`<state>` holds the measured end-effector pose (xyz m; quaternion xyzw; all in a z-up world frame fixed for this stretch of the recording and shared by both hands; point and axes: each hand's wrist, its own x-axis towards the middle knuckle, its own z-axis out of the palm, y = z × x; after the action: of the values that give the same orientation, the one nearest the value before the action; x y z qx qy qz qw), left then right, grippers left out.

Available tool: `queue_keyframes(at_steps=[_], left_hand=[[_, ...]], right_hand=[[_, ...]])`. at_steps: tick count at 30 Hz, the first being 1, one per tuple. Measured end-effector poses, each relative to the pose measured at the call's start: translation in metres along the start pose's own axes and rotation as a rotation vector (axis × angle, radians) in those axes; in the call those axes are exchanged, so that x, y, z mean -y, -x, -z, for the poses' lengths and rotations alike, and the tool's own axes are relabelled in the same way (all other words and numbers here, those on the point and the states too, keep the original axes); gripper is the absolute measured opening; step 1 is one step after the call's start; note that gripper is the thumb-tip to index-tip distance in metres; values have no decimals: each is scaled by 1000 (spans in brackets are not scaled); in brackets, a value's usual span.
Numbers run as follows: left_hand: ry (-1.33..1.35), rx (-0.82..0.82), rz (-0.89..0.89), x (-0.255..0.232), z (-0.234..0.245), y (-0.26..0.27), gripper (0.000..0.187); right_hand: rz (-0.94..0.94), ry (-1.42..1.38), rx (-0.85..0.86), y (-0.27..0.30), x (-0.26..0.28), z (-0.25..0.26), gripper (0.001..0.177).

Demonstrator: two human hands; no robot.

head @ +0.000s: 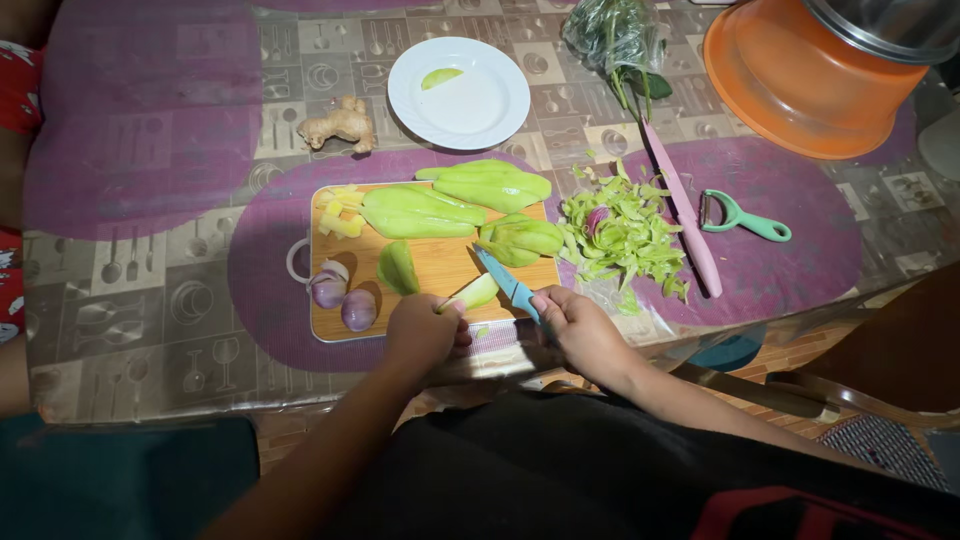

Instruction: The person slices a chayote squash and small onions on a wooden cutting board using a blue knife.

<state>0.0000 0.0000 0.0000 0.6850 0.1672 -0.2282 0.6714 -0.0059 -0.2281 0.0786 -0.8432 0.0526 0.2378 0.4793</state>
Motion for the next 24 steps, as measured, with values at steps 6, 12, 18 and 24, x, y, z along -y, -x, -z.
queue_keyframes(at_steps=[6, 12, 18, 24], left_hand=[[459, -47, 249, -29, 2, 13, 39], [383, -120, 192, -25, -21, 3, 35], [-394, -408, -381, -20, -29, -1, 39], [-399, -434, -414, -27, -21, 6, 54]], right_hand=[[-112, 96, 38, 12, 24, 9, 24], [-131, 19, 117, 21, 17, 10, 19], [-94, 85, 62, 34, 19, 3, 21], [-43, 298, 102, 44, 46, 14, 24]])
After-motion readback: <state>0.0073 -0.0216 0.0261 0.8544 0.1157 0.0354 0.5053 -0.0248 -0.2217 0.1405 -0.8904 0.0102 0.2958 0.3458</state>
